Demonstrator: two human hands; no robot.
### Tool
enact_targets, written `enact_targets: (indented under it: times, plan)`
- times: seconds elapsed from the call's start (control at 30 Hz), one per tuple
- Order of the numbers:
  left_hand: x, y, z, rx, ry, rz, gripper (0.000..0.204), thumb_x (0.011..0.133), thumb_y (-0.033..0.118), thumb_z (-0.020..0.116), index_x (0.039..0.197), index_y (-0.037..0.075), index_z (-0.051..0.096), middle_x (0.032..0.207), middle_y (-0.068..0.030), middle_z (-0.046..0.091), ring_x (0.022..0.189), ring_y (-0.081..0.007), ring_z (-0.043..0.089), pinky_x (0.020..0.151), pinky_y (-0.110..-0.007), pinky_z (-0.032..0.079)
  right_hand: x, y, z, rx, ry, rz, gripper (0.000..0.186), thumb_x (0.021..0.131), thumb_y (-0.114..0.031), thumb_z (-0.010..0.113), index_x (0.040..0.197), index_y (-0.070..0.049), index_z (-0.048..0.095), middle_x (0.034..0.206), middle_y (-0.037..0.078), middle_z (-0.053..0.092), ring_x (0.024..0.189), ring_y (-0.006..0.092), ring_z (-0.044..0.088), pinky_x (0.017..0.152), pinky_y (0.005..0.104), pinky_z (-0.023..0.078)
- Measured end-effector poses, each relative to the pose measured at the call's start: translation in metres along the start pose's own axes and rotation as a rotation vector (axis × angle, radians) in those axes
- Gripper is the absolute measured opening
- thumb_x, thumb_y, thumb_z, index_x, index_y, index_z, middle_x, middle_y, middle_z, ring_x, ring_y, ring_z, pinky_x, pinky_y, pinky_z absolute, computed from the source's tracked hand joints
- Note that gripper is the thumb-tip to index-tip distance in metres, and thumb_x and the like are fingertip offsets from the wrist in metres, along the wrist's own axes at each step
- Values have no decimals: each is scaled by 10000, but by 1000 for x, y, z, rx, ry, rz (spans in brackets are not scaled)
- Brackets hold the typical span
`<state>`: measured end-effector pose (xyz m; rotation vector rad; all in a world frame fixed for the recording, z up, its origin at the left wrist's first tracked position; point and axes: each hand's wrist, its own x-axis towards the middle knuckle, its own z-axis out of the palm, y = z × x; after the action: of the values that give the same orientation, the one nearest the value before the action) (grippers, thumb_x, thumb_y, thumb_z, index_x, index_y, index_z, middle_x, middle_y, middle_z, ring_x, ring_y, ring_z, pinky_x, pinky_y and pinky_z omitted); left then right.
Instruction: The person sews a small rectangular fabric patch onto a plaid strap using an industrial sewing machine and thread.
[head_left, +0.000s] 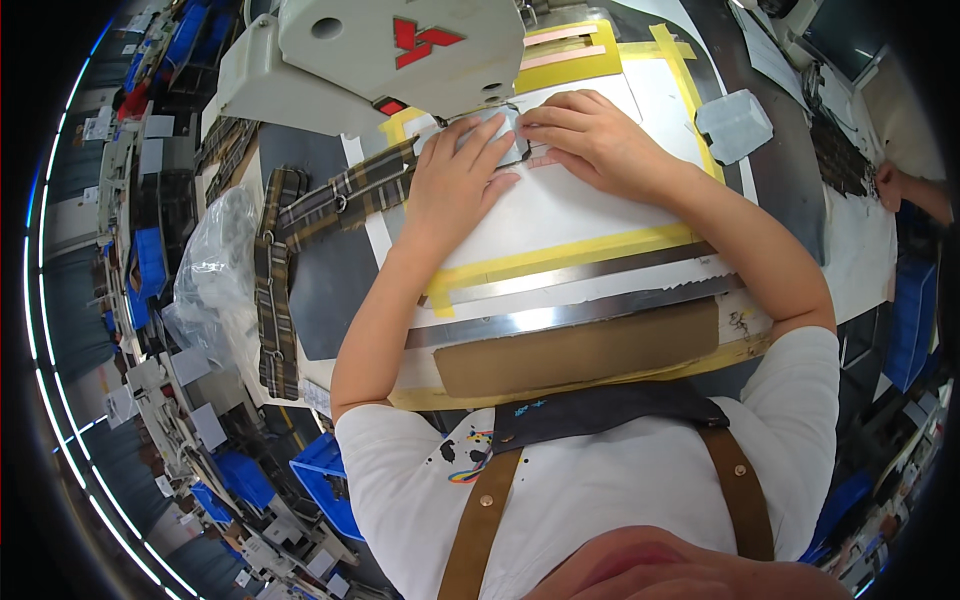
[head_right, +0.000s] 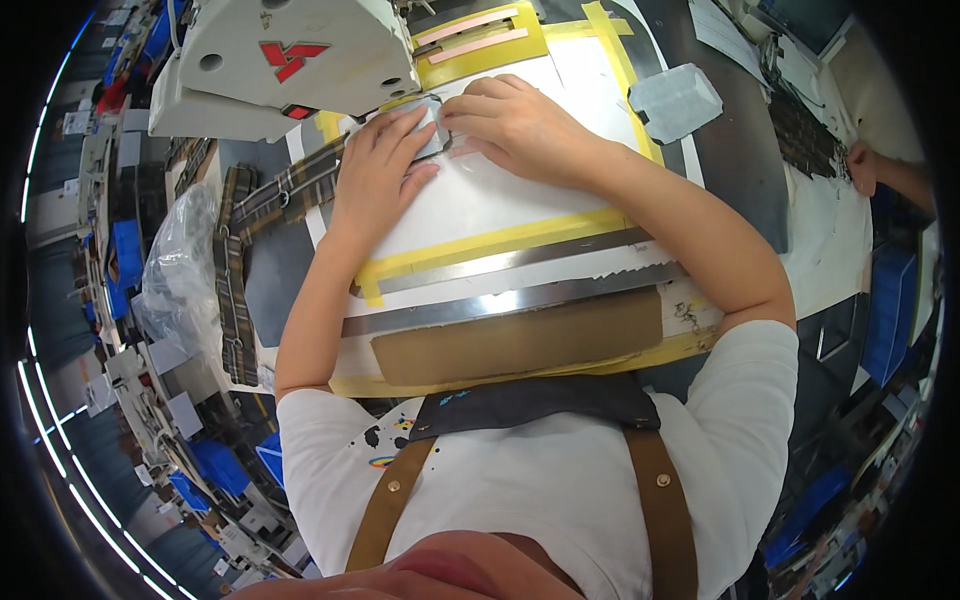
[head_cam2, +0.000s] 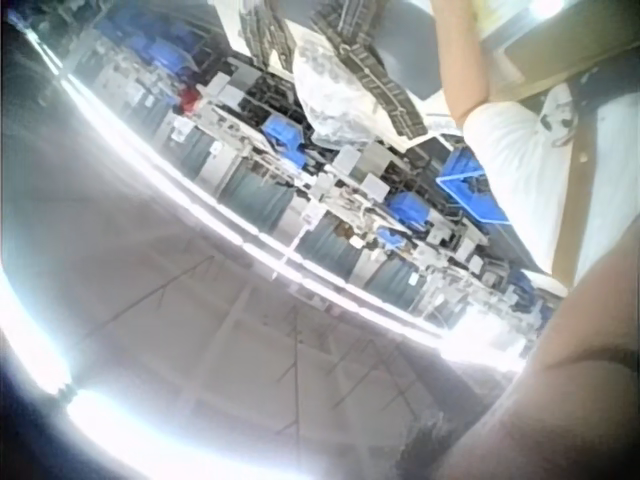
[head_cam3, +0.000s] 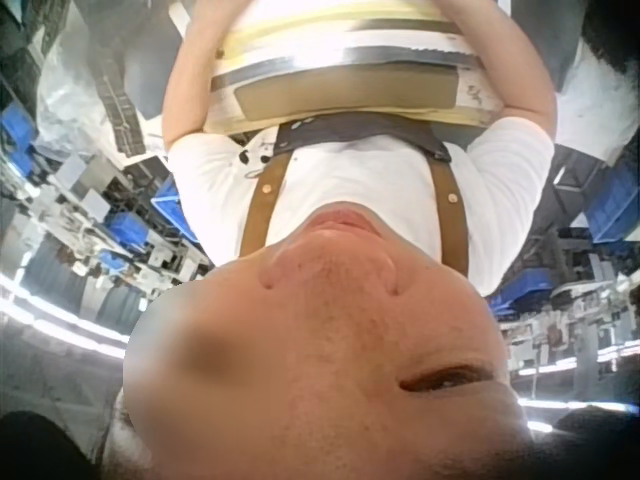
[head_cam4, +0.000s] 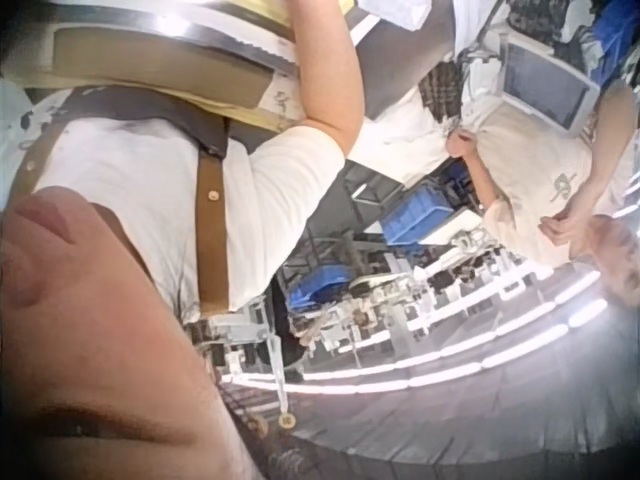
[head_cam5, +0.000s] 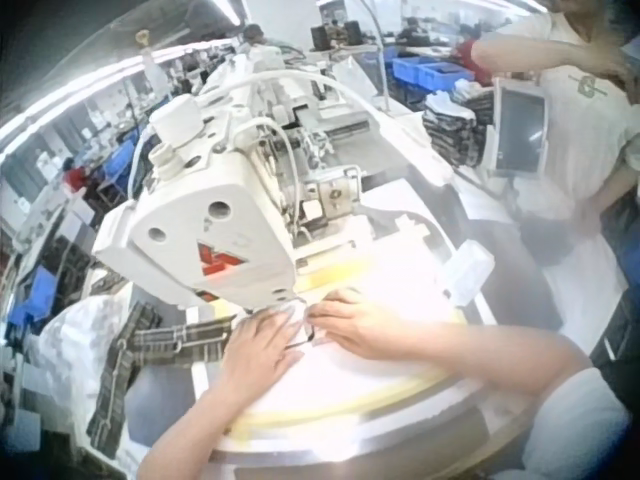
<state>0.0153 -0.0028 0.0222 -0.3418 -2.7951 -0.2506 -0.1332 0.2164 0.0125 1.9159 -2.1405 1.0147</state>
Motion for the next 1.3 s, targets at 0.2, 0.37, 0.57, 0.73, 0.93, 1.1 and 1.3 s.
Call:
enact_targets:
  times: [0.2, 0.37, 0.57, 0.73, 0.93, 1.1, 1.3]
  plan:
    - [2, -2, 4, 77, -6, 17, 486, 887, 331, 789, 1328, 161, 678, 1494, 6, 598, 1293, -299, 554, 1076, -464, 452, -1, 0, 2, -16, -2, 13, 397, 894, -99, 757, 1284, -69, 683, 1374, 34, 675, 1238, 294, 596, 1074, 444, 483]
    - [3, -1, 3, 57, 11, 12, 478, 891, 332, 786, 1329, 175, 677, 1497, 20, 595, 1282, -306, 557, 1073, -468, 453, 0, 1, 2, -21, 6, 11, 402, 897, -105, 759, 1292, -89, 690, 1378, 31, 673, 1222, 296, 601, 1067, 442, 486]
    - [3, -3, 4, 51, 24, 6, 480, 894, 322, 787, 1339, 180, 676, 1495, 20, 595, 1275, -312, 562, 1070, -465, 456, 0, 2, 3, -48, -7, 0, 418, 906, -108, 757, 1322, -116, 708, 1370, 35, 675, 1217, 295, 601, 1067, 442, 485]
    - [2, -2, 4, 42, 35, 9, 470, 897, 314, 787, 1335, 176, 684, 1485, 16, 605, 1274, -315, 563, 1067, -462, 458, 0, 0, 4, -34, 3, 15, 419, 914, -105, 752, 1330, -119, 710, 1362, 36, 679, 1215, 293, 598, 1065, 435, 487]
    - [2, -3, 4, 16, 35, 6, 466, 895, 285, 791, 1332, 161, 686, 1484, -1, 610, 1278, -317, 561, 1069, -457, 459, -1, 2, 5, -37, 9, 1, 423, 909, -99, 754, 1329, -122, 710, 1363, 32, 681, 1217, 291, 601, 1065, 434, 490]
    - [1, -6, 5, 38, 59, 27, 464, 874, 338, 811, 1294, 180, 694, 1431, 5, 634, 1281, -283, 577, 1054, -454, 478, -1, 1, 5, -50, 23, -18, 400, 906, -104, 755, 1304, -120, 717, 1363, 37, 682, 1216, 290, 609, 1050, 443, 500]
    - [1, -5, 5, 0, 61, 24, 470, 885, 264, 800, 1331, 157, 698, 1472, 6, 629, 1278, -313, 570, 1066, -449, 470, -3, 4, 5, -23, 6, -65, 291, 900, -88, 750, 1190, -100, 743, 1346, 56, 683, 1189, 299, 628, 1032, 451, 511]
